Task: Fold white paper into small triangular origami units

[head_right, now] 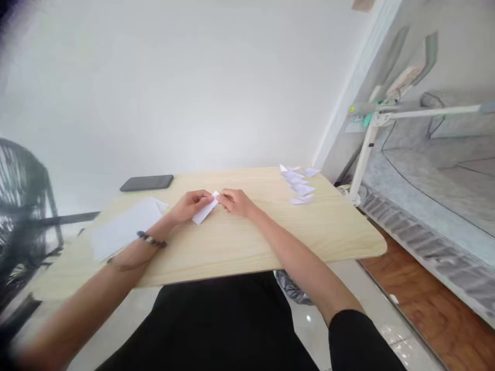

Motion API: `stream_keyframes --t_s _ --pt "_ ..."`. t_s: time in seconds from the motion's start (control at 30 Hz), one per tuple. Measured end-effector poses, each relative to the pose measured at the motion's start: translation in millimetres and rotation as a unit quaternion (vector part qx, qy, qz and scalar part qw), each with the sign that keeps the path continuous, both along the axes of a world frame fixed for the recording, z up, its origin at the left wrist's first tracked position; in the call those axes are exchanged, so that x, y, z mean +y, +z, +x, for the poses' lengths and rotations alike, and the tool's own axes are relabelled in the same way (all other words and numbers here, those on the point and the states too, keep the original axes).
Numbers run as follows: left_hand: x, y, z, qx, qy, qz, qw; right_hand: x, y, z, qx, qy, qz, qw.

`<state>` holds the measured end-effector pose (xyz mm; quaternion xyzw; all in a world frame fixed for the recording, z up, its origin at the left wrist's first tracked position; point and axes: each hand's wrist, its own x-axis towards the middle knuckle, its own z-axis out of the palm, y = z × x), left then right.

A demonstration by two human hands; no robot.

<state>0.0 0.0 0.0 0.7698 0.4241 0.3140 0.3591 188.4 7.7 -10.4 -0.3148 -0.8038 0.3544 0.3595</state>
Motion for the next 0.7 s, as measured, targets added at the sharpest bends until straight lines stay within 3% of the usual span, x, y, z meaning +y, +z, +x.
stream_keyframes --t_s 0.13,0.4,0.57,0.7 --pt "-1.8 -0.2 1.7 -0.021 0.001 -0.025 0.999 -0.8 0.8 1.6 -0.013 -0.009 0.010 1.000" --pt "-3.9 -0.7 2.8 -0.112 -0.073 -0.201 0.970 -3.0 4.6 1.5 -0.015 -0.091 0.063 0.994" --pt "-2.3 -0.3 1.4 -0.166 -0.095 -0.236 0.953 -1.6 4.0 1.2 -0.018 -0.127 0.083 0.988" --pt "-1.6 1.4 -0.3 -0.123 -0.090 -0.243 0.958 -1.4 4.6 1.3 -0.005 -0.130 0.075 0.989"
